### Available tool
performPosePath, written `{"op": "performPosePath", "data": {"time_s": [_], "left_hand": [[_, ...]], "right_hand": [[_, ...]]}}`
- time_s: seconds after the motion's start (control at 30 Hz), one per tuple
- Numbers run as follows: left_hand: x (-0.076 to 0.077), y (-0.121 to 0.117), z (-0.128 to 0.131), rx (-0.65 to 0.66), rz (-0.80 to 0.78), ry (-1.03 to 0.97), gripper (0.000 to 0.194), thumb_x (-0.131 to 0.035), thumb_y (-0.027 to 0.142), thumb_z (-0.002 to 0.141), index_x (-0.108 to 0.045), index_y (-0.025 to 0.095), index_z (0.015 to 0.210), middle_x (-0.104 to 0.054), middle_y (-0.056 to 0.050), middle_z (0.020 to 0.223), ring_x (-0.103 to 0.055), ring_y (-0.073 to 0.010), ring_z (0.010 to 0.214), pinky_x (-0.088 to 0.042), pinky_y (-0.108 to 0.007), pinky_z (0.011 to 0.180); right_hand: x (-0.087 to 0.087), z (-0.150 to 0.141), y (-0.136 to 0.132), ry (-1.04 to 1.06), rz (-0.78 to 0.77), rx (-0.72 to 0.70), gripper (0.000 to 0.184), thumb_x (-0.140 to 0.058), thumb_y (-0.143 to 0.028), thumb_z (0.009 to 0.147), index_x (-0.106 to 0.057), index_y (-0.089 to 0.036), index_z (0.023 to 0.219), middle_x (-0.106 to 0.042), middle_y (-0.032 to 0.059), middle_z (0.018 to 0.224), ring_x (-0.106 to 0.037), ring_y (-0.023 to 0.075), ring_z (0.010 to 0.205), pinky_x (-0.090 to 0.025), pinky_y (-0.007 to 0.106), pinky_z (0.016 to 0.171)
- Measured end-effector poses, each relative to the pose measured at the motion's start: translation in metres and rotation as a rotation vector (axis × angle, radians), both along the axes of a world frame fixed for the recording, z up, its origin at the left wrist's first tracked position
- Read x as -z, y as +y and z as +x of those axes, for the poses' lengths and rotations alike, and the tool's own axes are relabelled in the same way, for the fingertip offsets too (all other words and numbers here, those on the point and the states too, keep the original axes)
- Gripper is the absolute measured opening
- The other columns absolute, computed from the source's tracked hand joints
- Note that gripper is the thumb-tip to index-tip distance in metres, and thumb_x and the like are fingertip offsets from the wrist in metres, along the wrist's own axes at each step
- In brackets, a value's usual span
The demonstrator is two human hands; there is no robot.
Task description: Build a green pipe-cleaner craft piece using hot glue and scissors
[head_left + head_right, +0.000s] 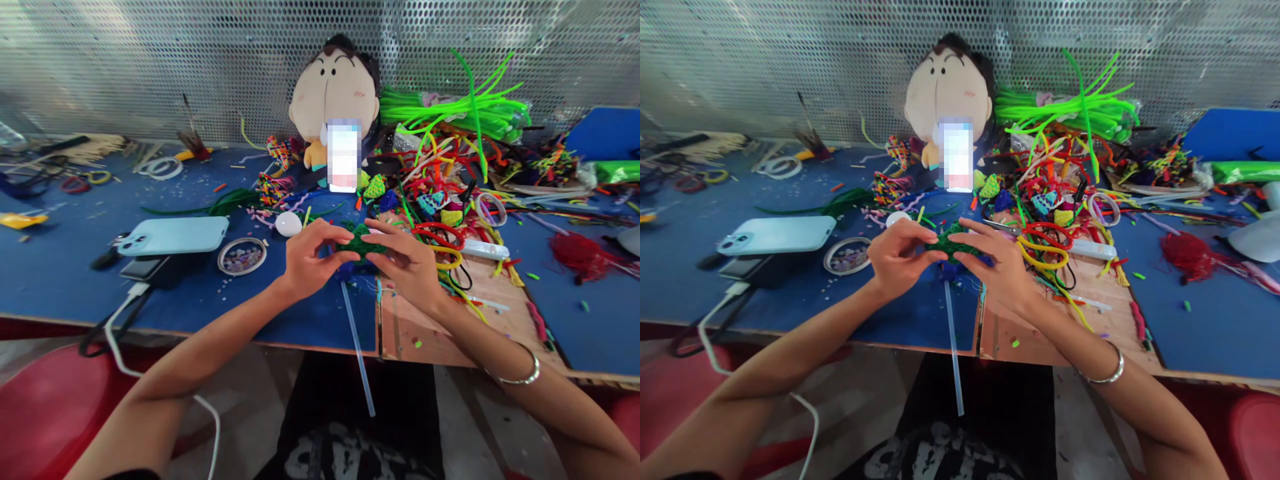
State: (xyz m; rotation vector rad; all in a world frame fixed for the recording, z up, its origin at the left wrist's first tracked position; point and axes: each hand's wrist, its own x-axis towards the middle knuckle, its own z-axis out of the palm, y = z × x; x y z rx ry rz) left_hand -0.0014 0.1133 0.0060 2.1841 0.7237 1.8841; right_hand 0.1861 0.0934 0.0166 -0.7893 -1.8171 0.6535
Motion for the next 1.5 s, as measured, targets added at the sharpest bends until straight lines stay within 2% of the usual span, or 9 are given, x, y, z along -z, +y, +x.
{"op": "performPosePath", "data": {"time_s": [0.27, 0.47, 0.7, 0.87, 0.97, 1.03, 1.17, 1.3, 1.5], "left_hand": [[-0.002, 0.004, -0.002, 0.162, -0.129, 0.263, 0.046, -0.063, 0.049, 0.084, -0.059, 0.028, 0.125, -0.056, -0.009, 0.130, -0.056, -0.0203, 0.118, -0.048, -0.038, 0.101], [0.001, 0.002, 0.007, 0.237, -0.172, 0.191, 0.039, -0.059, 0.034, 0.089, -0.056, 0.025, 0.127, -0.066, -0.008, 0.120, -0.061, -0.0185, 0.114, -0.049, -0.036, 0.100], [-0.007, 0.021, -0.003, -0.032, -0.208, 0.205, 0.026, -0.062, 0.027, 0.085, -0.066, 0.022, 0.111, -0.067, -0.005, 0.107, -0.062, -0.0171, 0.101, -0.051, -0.036, 0.093], [-0.022, 0.031, 0.007, -0.065, -0.128, 0.436, 0.029, -0.060, 0.024, 0.084, -0.067, 0.022, 0.112, -0.063, -0.006, 0.109, -0.062, -0.0185, 0.100, -0.051, -0.034, 0.091], [-0.034, 0.030, 0.022, -0.072, -0.103, 0.541, 0.029, -0.060, 0.022, 0.084, -0.066, 0.022, 0.112, -0.062, -0.006, 0.113, -0.062, -0.0192, 0.101, -0.051, -0.034, 0.091], [-0.041, 0.031, 0.031, -0.087, -0.061, 0.595, 0.029, -0.058, 0.024, 0.086, -0.065, 0.020, 0.114, -0.061, -0.008, 0.114, -0.062, -0.0198, 0.102, -0.050, -0.034, 0.091], [-0.051, 0.038, 0.048, -0.139, -0.041, 0.694, 0.032, -0.054, 0.022, 0.088, -0.062, 0.019, 0.120, -0.058, -0.009, 0.118, -0.061, -0.0204, 0.104, -0.049, -0.035, 0.092], [-0.056, 0.040, 0.059, -0.151, -0.020, 0.744, 0.035, -0.053, 0.022, 0.089, -0.058, 0.020, 0.124, -0.056, -0.009, 0.120, -0.058, -0.0216, 0.109, -0.048, -0.037, 0.096], [-0.060, 0.040, 0.051, -0.217, -0.026, 0.808, 0.037, -0.051, 0.021, 0.089, -0.057, 0.020, 0.126, -0.055, -0.010, 0.122, -0.058, -0.0236, 0.109, -0.048, -0.039, 0.097]], "right_hand": [[-0.004, -0.006, 0.002, 0.218, -0.146, -0.012, 0.015, -0.070, -0.025, 0.078, -0.075, -0.030, 0.092, -0.073, -0.0009, 0.106, -0.065, 0.0165, 0.105, -0.054, 0.036, 0.092], [-0.004, -0.007, 0.001, 0.086, -0.131, 0.032, 0.016, -0.064, -0.029, 0.083, -0.069, -0.026, 0.098, -0.070, 0.0007, 0.100, -0.064, 0.0137, 0.084, -0.056, 0.029, 0.069], [-0.025, -0.015, -0.010, -0.189, 0.356, 0.241, 0.022, -0.053, -0.018, 0.089, -0.058, -0.024, 0.109, -0.068, 0.0079, 0.108, -0.065, 0.0213, 0.103, -0.055, 0.043, 0.093], [-0.039, -0.075, -0.041, -0.648, 0.834, -0.138, 0.039, -0.031, -0.014, 0.096, -0.065, -0.019, 0.114, -0.068, 0.0020, 0.125, -0.060, 0.0167, 0.120, -0.047, 0.032, 0.108], [-0.027, -0.119, -0.050, -0.771, 0.911, -0.012, 0.057, -0.013, -0.010, 0.090, -0.067, -0.021, 0.104, -0.068, -0.0070, 0.124, -0.060, 0.0141, 0.117, -0.045, 0.030, 0.098], [-0.018, -0.142, -0.051, -0.829, 0.905, 0.027, 0.046, -0.029, -0.013, 0.090, -0.068, -0.025, 0.112, -0.073, -0.0032, 0.114, -0.067, 0.0129, 0.105, -0.052, 0.027, 0.099], [-0.013, -0.166, -0.055, -0.913, 0.909, -0.123, 0.048, -0.025, -0.011, 0.092, -0.064, -0.018, 0.119, -0.072, 0.0018, 0.115, -0.068, 0.0110, 0.095, -0.056, 0.025, 0.086], [-0.020, -0.160, -0.065, -0.947, 1.017, -0.244, 0.054, -0.017, -0.007, 0.096, -0.059, -0.022, 0.127, -0.066, -0.0018, 0.128, -0.064, 0.0106, 0.110, -0.051, 0.025, 0.097], [-0.027, -0.115, -0.055, -1.026, 1.114, -0.037, 0.047, -0.023, -0.009, 0.099, -0.051, -0.009, 0.136, -0.058, 0.0090, 0.139, -0.056, 0.0172, 0.126, -0.044, 0.032, 0.110]]}}
